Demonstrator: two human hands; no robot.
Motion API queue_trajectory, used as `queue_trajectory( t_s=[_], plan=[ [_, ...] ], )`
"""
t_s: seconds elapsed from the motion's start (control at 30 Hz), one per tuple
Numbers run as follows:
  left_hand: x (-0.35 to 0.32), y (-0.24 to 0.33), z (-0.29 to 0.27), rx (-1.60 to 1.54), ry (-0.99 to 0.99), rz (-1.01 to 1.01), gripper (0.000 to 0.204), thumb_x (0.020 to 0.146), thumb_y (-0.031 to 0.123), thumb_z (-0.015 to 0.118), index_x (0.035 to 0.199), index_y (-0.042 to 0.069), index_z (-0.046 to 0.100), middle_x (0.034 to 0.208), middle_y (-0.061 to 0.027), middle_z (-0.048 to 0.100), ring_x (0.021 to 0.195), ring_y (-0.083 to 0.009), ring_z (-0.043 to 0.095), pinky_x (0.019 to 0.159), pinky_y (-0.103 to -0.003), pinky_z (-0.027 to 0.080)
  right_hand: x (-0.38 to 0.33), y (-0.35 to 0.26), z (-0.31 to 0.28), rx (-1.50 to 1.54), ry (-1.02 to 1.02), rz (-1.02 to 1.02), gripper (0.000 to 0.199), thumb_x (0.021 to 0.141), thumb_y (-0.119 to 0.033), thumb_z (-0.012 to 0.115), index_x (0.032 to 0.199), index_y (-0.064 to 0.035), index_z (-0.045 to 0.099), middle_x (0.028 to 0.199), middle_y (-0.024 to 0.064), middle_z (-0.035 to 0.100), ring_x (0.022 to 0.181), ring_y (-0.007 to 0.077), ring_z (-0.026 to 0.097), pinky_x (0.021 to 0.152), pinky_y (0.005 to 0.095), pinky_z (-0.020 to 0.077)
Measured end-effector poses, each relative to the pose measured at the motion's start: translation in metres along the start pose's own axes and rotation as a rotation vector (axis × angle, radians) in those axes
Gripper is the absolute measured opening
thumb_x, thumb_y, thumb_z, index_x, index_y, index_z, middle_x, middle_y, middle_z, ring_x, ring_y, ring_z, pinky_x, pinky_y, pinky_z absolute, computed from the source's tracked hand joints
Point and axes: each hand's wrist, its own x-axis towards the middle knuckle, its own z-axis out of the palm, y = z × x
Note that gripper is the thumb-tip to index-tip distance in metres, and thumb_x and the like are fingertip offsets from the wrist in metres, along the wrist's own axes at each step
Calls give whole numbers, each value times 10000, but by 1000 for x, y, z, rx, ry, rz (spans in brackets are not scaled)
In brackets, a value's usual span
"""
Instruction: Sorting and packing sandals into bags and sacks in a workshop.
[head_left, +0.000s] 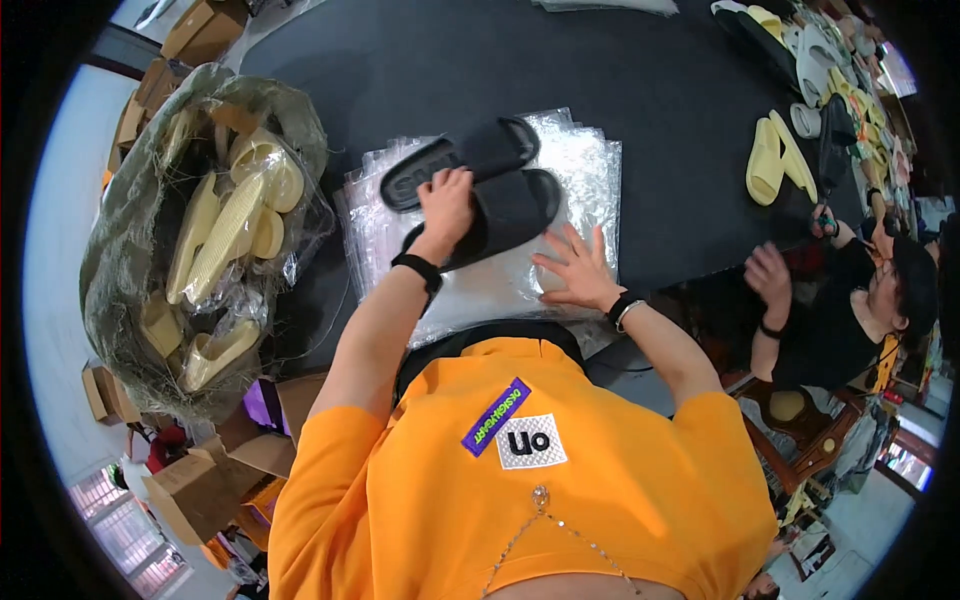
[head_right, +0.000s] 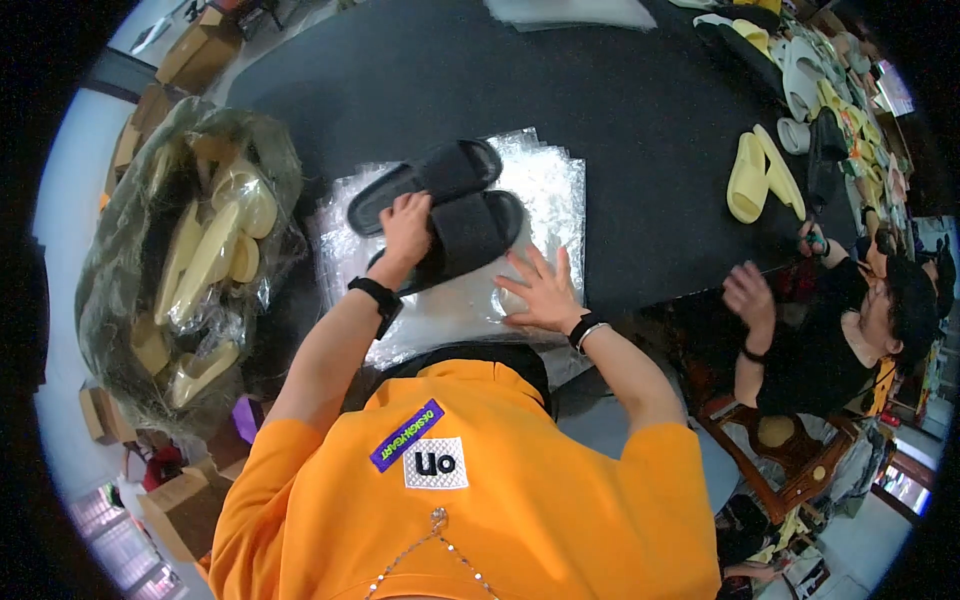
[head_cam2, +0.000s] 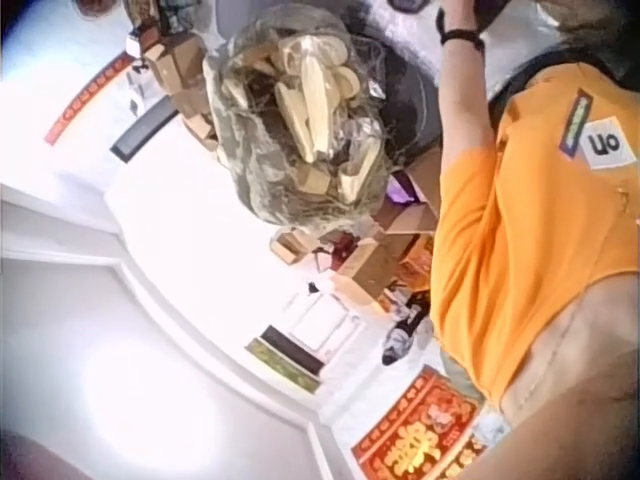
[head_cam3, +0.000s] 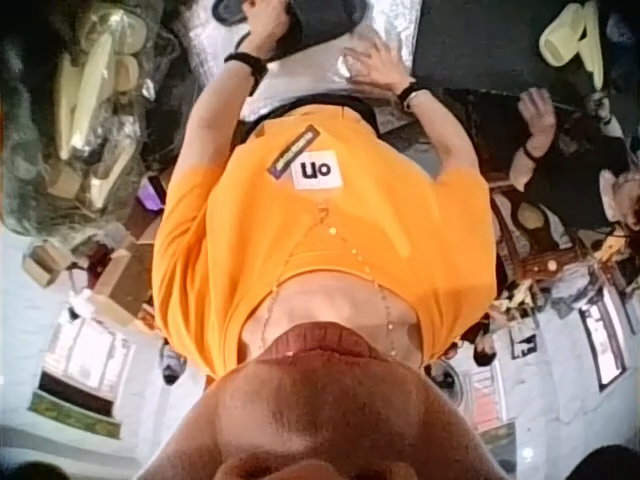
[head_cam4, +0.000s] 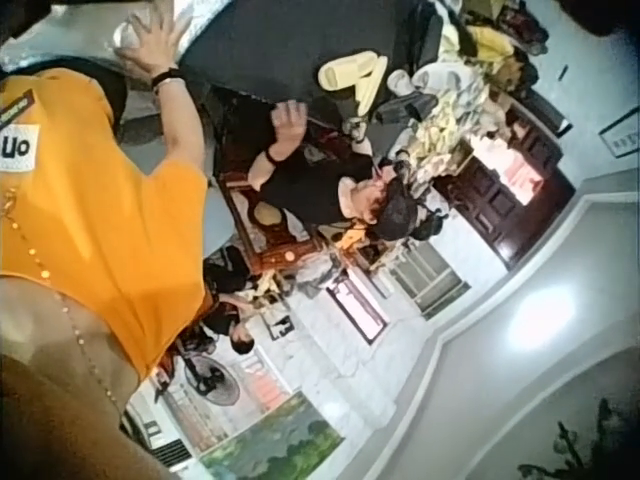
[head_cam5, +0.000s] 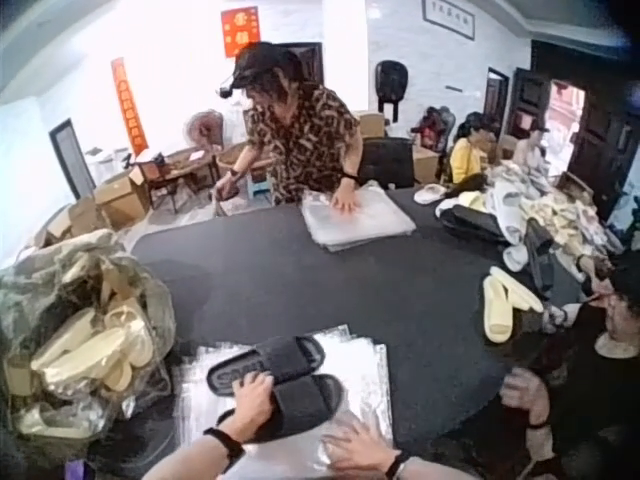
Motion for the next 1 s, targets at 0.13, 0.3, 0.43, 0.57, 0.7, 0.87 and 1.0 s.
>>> queue_trajectory(
  t_s=[0.13,0.3,0.43,0.57,0.7,0.87,1.0],
  plan=[
    [-22,-68,-10,61,-27,-229,341,746,85,468,1086,92,505,1158,-50,513,1111,-245,426,835,-436,337,2,1,-5,13,27,-39,700,711,-657,473,1317,-340,323,1436,47,151,1328,308,25,946,670,-40],
    [-32,-112,-49,113,-139,-434,277,685,84,536,957,62,493,983,-80,533,970,-297,473,721,-450,377,2,1,-13,46,-42,-48,708,708,-639,502,1317,-324,326,1440,51,134,1327,315,26,949,667,-36],
    [-24,-74,-86,16,106,-207,249,644,-7,507,890,24,501,1005,-119,529,995,-314,461,757,-431,375,6,-3,-34,159,-204,17,702,732,-588,529,1328,-281,321,1415,89,214,1319,336,71,940,671,-52],
    [-26,-37,-103,-30,200,-86,353,603,-14,522,955,-18,513,1085,-141,514,1048,-299,441,824,-398,348,32,0,-79,288,-324,148,671,782,-489,544,1341,-202,307,1330,129,365,1257,328,274,999,586,105],
    [-19,4,-119,-94,225,27,360,568,-3,550,925,-23,512,1037,-144,512,1028,-298,445,839,-395,338,47,-5,-130,1255,89,267,593,840,-213,560,1339,-61,278,1205,141,468,1066,194,480,879,265,387],
    [-7,33,-124,-202,206,117,350,540,-9,550,888,-20,512,1022,-153,509,1008,-312,449,830,-401,350,46,-17,-183,1297,489,134,587,807,-91,573,1323,-43,296,1171,86,466,1058,154,459,923,286,355],
    [-4,46,-121,-294,210,230,311,534,-21,527,843,-27,497,985,-171,504,971,-341,454,808,-417,370,33,-9,-193,906,382,116,570,712,-57,614,1245,-26,417,1190,94,495,1115,170,449,945,292,347]
  ],
)
